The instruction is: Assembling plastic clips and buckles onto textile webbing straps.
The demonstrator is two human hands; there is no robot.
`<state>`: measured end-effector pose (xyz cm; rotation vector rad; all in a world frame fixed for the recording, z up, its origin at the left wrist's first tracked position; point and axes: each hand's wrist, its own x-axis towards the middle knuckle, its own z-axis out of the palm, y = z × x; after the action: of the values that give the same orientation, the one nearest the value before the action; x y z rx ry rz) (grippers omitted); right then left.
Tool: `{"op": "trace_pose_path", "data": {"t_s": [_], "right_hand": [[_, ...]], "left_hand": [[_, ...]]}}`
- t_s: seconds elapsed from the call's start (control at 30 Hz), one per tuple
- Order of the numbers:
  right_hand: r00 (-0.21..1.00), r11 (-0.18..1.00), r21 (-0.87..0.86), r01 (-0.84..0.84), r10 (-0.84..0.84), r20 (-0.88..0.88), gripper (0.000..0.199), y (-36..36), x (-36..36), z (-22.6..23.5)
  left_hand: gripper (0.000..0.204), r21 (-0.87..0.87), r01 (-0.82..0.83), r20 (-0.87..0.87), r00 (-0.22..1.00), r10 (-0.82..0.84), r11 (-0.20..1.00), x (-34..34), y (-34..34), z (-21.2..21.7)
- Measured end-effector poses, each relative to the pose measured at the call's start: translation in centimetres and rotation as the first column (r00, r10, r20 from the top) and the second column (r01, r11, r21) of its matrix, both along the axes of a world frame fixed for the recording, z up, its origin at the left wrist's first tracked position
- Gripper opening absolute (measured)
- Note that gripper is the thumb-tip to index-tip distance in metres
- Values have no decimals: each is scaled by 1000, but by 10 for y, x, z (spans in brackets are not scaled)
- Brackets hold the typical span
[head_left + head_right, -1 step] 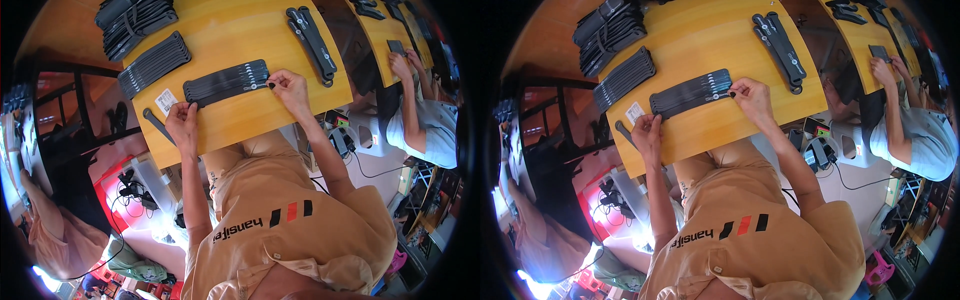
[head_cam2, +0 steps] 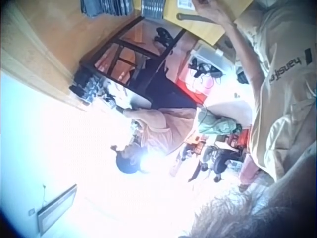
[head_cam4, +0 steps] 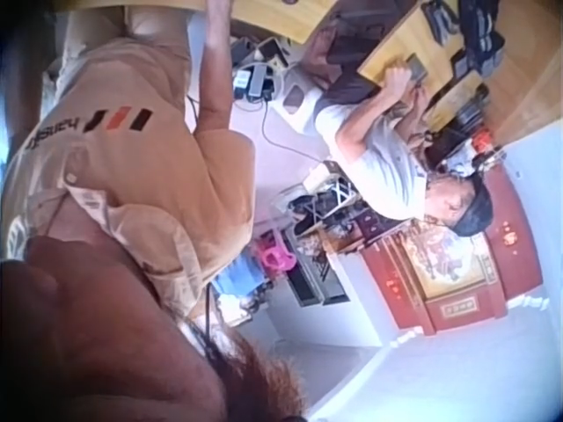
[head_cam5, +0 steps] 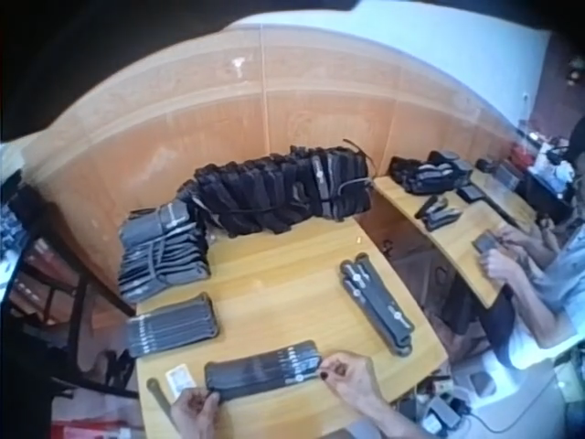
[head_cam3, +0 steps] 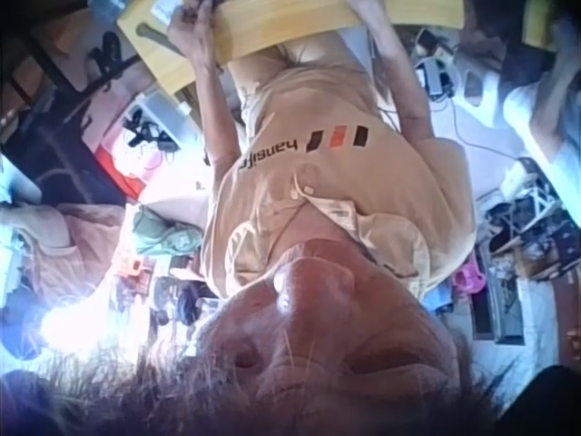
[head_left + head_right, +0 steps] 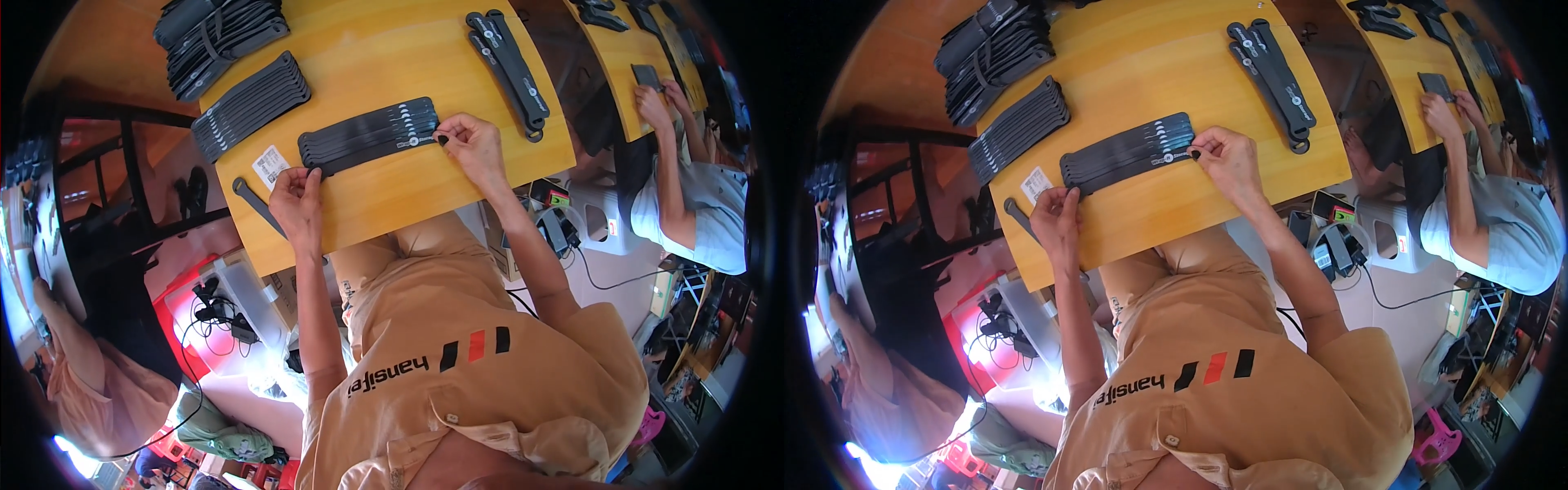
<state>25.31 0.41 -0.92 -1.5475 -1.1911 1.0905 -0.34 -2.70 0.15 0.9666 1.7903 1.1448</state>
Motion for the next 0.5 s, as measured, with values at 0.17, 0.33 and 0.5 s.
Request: {"op": "trace_pose_path", "data": {"t_s": [0.17,0.33,0.5], "right_hand": [[1000,1000,10,-2,2,-16,4,0,0,0],[998,999,1,-33,33,50,6,1,1,0],[997,1000,-7,-29,29,75,5,2,0,2]], "left_hand": [[12,-19,-16,-24,1000,16,1000,0,0,0],[13,-3,-4,-9,1000,4,1000,0,1,-1],[13,5,0,-13,1000,0,1000,1,2,-2]]}}
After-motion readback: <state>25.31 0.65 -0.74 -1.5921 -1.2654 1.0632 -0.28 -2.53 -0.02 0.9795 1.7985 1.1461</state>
